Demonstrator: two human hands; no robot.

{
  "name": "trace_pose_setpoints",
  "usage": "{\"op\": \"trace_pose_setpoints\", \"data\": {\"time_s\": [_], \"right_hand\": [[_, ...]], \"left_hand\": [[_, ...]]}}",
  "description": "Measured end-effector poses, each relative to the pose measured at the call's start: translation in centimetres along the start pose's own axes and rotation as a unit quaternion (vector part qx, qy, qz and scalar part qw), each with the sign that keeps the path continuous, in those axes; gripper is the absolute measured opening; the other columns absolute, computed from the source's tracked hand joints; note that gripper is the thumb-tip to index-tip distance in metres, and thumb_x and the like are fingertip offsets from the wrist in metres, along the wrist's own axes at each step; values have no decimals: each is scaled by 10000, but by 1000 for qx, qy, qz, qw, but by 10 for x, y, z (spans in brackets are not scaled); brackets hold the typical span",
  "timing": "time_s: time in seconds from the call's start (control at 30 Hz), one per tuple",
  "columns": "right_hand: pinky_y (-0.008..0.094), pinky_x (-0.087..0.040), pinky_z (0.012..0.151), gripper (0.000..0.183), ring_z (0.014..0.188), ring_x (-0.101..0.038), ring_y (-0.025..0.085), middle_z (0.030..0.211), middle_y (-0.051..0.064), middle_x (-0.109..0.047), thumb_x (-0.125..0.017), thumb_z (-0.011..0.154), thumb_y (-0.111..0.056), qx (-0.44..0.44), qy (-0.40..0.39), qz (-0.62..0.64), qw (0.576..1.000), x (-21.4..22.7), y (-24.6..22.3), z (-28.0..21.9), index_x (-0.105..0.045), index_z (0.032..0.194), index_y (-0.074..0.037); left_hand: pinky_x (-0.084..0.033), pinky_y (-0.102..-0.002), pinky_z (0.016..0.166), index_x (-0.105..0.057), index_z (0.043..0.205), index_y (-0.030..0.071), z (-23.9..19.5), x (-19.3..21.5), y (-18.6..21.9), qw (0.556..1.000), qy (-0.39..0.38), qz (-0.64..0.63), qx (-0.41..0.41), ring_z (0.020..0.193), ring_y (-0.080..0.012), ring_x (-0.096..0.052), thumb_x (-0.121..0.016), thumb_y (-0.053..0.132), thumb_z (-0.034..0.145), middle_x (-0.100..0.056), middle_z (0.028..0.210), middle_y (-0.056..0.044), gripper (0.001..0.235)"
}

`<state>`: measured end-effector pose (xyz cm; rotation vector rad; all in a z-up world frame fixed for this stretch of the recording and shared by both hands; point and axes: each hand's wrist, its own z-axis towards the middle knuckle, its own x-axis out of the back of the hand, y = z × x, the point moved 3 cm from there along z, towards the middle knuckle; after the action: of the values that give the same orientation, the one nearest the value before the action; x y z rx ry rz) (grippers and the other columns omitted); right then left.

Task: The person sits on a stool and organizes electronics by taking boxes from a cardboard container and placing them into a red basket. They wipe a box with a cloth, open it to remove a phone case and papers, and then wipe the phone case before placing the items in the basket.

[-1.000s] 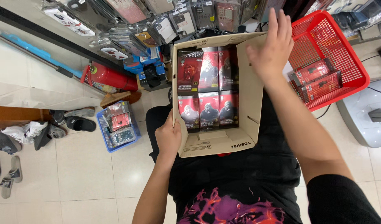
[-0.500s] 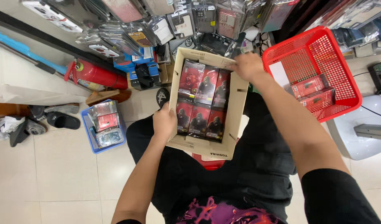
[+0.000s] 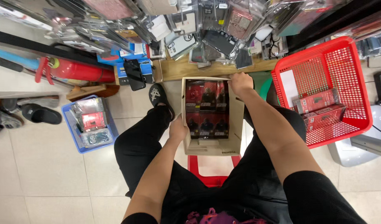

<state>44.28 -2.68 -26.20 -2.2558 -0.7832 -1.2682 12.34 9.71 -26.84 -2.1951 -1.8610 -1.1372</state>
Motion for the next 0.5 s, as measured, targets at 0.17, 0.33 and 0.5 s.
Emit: {"op": "trace_pose_setpoints", "data": {"time_s": [0.17,0.33,0.5], "right_hand": [[459,-608,668,233,759,-729,352,779,131,-726,-597,930,-265,-10,-2,12,1000,11,-2,-16,-741,854,-98],[458,-601,758,203,872,-733,329,897,102,-754,-602,922,-274,-37,-27,-5,999,-23,0,1,-764,941,-153],[450,-614,717,203,796,-736,305,791,88,-740,-608,922,-204,-36,-66,-19,997,-27,-22,-9,-754,825,-102]], "left_hand": [[-624,-498,788,-282,1520,29,3,-24,14,998,-49,1,29,1077,-446,-638,-536,54,898,-566,1261,-353,672],[-628,-515,785,-239,1525,38,20,-49,-2,996,-65,-9,67,1056,-446,-648,-558,77,905,-588,1217,-354,698],[-628,-523,782,-324,1512,138,45,-70,-34,993,-48,-31,102,1046,-439,-658,-583,97,905,-622,1197,-318,661]]}}
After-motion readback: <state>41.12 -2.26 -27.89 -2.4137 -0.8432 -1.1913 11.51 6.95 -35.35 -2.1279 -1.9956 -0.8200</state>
